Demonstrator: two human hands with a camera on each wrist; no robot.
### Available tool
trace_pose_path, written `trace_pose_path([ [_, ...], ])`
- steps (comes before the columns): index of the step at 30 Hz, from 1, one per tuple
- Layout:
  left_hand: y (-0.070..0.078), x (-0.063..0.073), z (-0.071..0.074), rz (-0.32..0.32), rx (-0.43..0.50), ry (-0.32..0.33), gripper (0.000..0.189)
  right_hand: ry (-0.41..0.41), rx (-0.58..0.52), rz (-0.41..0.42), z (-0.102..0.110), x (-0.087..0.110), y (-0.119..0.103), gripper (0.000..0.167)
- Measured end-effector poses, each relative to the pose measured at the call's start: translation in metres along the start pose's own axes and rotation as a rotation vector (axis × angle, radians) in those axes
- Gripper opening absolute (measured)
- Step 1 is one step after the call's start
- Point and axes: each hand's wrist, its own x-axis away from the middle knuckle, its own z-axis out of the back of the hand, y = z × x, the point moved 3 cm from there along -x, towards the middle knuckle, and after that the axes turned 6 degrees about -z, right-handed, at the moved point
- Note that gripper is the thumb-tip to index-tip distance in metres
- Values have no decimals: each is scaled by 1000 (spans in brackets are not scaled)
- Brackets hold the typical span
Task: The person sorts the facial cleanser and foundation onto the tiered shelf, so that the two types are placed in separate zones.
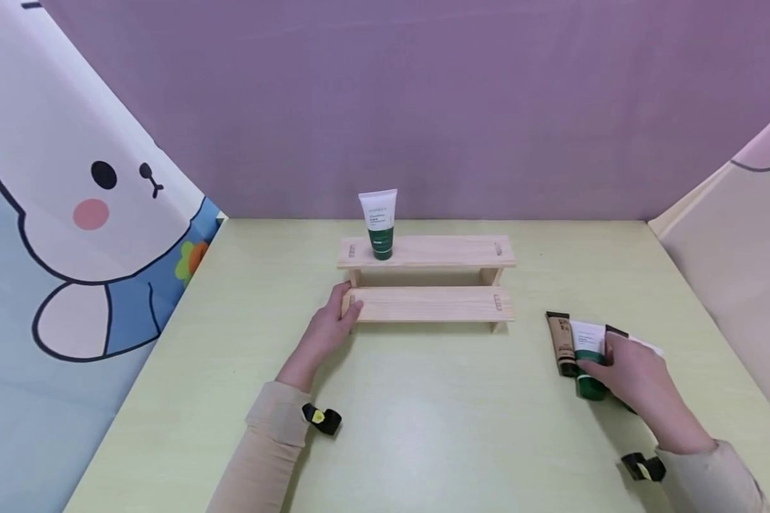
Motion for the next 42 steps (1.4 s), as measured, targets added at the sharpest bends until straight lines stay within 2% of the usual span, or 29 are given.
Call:
trace_pose_path([
  [8,1,1,1,-8,-1,-3,57,-114,-30,-59,-9,-7,-3,49],
  [12,2,2,1,-6,5,0,56,-121,-41,-58,-11,-7,-4,51],
  [20,2,1,1,-16,4,4,58,-71,-96,-42,-8,1,-3,73],
  [30,3,3,2,-21,-7,13,57,30,-176,7,7,5,-11,72],
  [42,2,4,2,-30,2,10,54,108,-262,98,19,-1,-39,68],
])
